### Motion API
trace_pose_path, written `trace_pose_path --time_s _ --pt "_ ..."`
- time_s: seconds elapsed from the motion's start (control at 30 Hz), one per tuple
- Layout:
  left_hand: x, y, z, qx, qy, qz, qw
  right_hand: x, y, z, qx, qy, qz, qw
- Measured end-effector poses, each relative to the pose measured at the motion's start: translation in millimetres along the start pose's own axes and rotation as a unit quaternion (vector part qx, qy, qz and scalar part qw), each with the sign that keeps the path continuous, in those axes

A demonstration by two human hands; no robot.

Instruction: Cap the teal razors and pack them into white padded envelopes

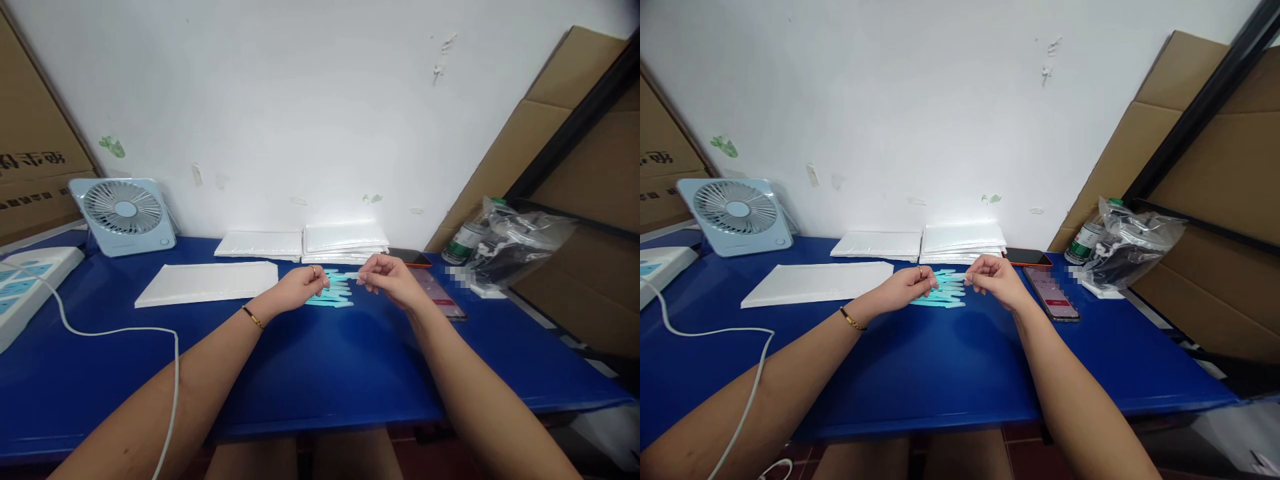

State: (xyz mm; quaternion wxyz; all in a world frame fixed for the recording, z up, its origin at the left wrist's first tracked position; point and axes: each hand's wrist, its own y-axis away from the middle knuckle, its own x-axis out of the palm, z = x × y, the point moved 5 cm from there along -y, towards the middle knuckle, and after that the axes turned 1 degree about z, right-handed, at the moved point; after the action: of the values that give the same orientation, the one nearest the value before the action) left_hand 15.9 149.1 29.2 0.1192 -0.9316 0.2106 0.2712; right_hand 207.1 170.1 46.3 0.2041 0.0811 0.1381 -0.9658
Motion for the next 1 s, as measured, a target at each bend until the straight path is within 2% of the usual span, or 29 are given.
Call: trace_pose_path --time_s 0.13,0.33,0.6,0.7,0.77,0.83,0.93,1.0 --pt "0.3 1 -1 0.006 -0.014 0.005 1.0 4 -1 -2 0.008 0.019 0.019 1.0" --pt "-1.2 -1 3 -0.001 -0.018 -0.005 1.0 -13 0 -1 -0.007 -0.006 -0.045 0.999" --pt "2.8 0 3 0.013 -0.051 0.012 0.999 11 -2 -11 0.013 0.015 0.041 0.999" --pt "1.8 2 2 0.036 -0.147 -0.005 0.988 14 -5 -21 0.009 0.084 0.057 0.995" --pt "-2.5 3 4 0.046 -0.24 -0.043 0.969 14 -6 -25 -0.005 0.166 0.063 0.984" --pt "-6.2 4 11 0.026 -0.317 -0.062 0.946 15 -6 -27 -0.023 0.246 0.079 0.966" --pt "-5.7 4 24 -0.027 -0.361 -0.021 0.932 20 -5 -27 -0.063 0.325 0.097 0.939" --pt "-2.5 2 27 -0.029 -0.36 0.006 0.932 24 -6 -30 -0.074 0.358 0.104 0.925"
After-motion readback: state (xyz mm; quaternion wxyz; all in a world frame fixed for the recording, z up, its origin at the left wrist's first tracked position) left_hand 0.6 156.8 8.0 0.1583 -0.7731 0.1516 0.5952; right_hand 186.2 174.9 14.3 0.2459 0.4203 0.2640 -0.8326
